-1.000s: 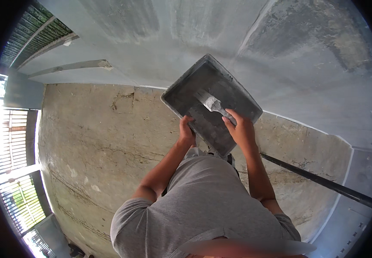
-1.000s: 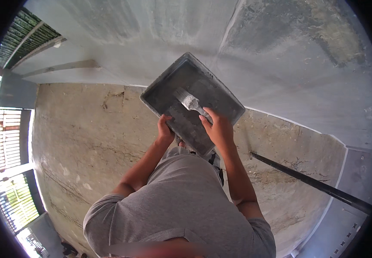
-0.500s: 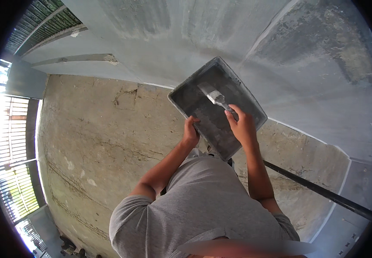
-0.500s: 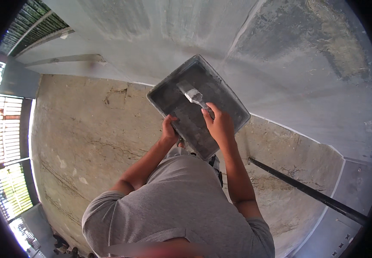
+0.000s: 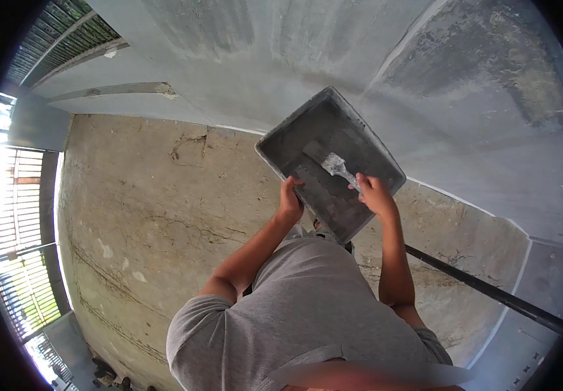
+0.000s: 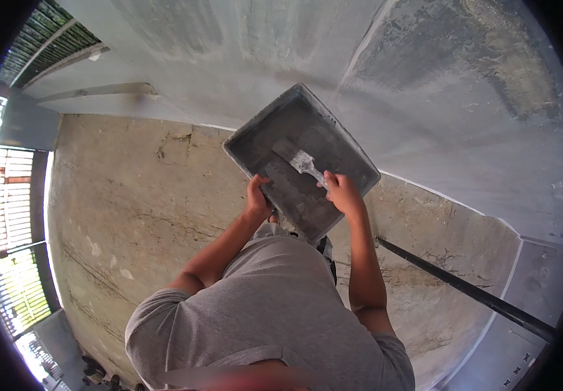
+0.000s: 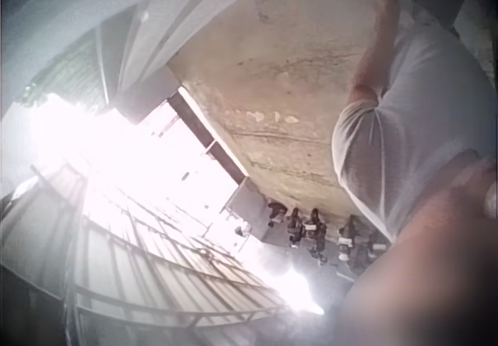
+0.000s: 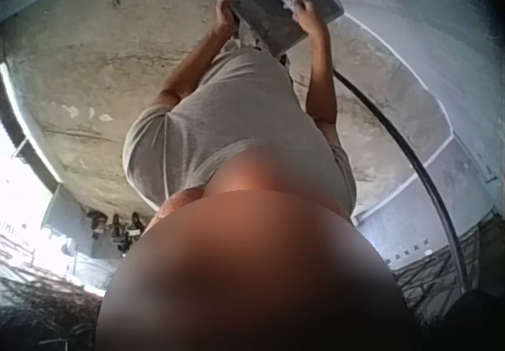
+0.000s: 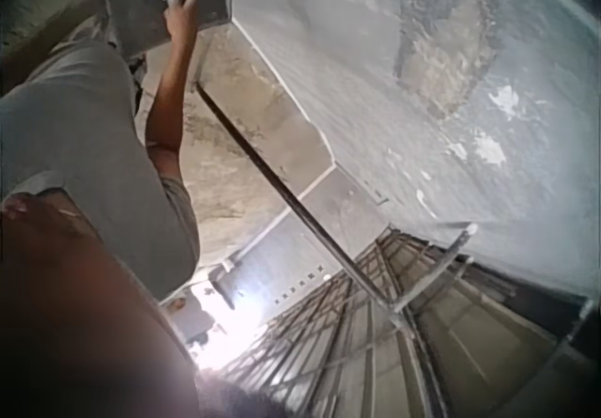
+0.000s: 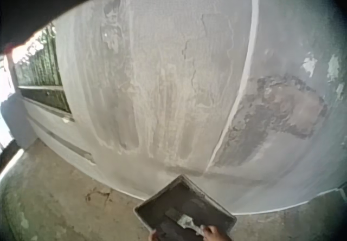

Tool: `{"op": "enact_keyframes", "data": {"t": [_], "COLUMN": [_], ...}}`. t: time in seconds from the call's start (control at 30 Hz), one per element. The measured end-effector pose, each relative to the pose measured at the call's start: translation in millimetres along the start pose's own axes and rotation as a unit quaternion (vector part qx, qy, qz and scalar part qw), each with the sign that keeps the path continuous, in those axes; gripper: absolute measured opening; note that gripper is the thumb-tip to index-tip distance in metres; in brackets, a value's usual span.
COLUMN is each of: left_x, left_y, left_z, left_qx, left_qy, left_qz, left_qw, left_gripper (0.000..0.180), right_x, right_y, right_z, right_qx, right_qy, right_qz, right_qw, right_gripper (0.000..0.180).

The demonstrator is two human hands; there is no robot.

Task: Apply plaster or filler to a damaged area of a wall using a putty knife and a tray.

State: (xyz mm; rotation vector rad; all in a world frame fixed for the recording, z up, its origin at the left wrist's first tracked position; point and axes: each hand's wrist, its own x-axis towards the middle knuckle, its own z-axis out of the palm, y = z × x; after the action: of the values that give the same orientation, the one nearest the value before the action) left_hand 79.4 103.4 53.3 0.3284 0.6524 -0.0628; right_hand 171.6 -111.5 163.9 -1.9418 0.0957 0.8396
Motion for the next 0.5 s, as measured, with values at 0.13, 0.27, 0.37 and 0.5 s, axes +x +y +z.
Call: {"op": "enact_keyframes", "data": {"t": [0.13,0.27,0.37,0.5], "left_x": [4.1,8.5,12.3,-5.0], "left_y": [-2.3,-2.4,-5.5,4.1], "left_z": [-13.8,-15.0,-21.7,12.0], "left_qx": [-0.011,-0.003,-0.013,0.012], "left_qy": [0.023,0.006,0.013,0.006], "left_qz": [-0.005,0.002,-0.001,0.0], "left_qw": [1.0,1.0,1.0,1.0], "left_gripper": [0.023,0.022,0.025,0.028], "right_x": [-22.8,-46.9,-53.9,-28.9], "right_y": [-8.5,-28.6,-53.1,-46.7], "right_z": [-19.5,-29.3,-13.7,-0.5], "right_qx": [-0.072,-0.167,-0.174,-0.272], "right_qy": [0.022,0.085,0.187,0.195], "right_qz": [0.01,-0.046,-0.267,-0.332], "right_qw": [0.997,0.981,0.929,0.882], "right_gripper": [0.048,0.042,0.034,0.033]}}
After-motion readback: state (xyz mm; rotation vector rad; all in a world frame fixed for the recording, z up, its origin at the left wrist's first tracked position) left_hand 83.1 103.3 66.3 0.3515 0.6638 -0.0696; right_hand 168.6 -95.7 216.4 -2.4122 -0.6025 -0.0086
